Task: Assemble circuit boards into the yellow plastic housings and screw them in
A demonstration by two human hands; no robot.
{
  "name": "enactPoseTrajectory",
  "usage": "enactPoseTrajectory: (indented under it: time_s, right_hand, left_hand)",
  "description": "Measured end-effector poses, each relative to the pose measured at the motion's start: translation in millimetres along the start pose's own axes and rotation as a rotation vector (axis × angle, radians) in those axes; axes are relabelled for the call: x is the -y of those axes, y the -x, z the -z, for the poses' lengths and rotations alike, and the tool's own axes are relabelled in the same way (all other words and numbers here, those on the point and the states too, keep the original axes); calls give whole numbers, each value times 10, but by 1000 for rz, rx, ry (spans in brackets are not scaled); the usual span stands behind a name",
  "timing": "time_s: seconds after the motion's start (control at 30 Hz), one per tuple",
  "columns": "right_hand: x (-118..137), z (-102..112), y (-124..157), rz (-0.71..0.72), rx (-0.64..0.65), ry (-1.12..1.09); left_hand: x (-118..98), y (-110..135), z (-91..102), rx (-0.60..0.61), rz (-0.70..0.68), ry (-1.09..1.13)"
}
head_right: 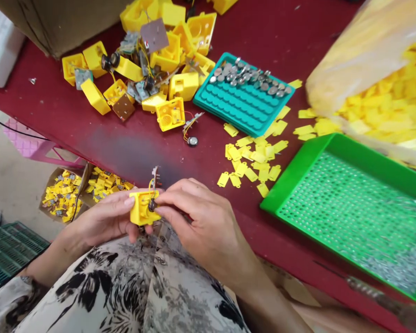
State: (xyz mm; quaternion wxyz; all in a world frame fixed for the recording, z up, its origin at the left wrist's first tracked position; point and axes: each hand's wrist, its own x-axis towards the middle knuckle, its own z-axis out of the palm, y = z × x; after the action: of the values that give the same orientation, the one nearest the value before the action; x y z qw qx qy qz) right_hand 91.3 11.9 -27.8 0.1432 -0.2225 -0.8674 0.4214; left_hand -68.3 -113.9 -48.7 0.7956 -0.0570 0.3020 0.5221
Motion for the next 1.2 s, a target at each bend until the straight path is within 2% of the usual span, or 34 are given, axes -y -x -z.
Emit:
enactPoseTrajectory:
  time_s: [0.27,0.43,0.6,0.77,0.87,0.93,1.0,1.1,1.2]
  right_hand:
    - [-12,-16,52,88,-83,114]
    - [-19,20,115,131,34,182]
    - [30,-10,188,50,124,236]
    - [86,-44,221,37,103,306]
    - [58,-35,190,29,109,215]
    - [29,-14,166,28,51,125]
    - [7,15,163,-1,-69,69]
    - [-4,53,198,-88,-240,75]
    - [-5,59,240,-136,-311,104]
  left_hand:
    - [47,-91,-24,-97,-62,-63]
    - [42,-134,-75,-200,-88,-123]
    - [103,-97,-173,-283,-133,-236]
    - [137,-100,-252,-273,-151,-289]
    - [117,-162,-244,-295,-153,-265]
    - [99,-199,-230,-323,-167,-253]
    - [84,-217,-221,-323,-186,-261]
    - [75,-216,-226,-310,-191,-307]
    - [78,-212,-247,-301,-188,-341]
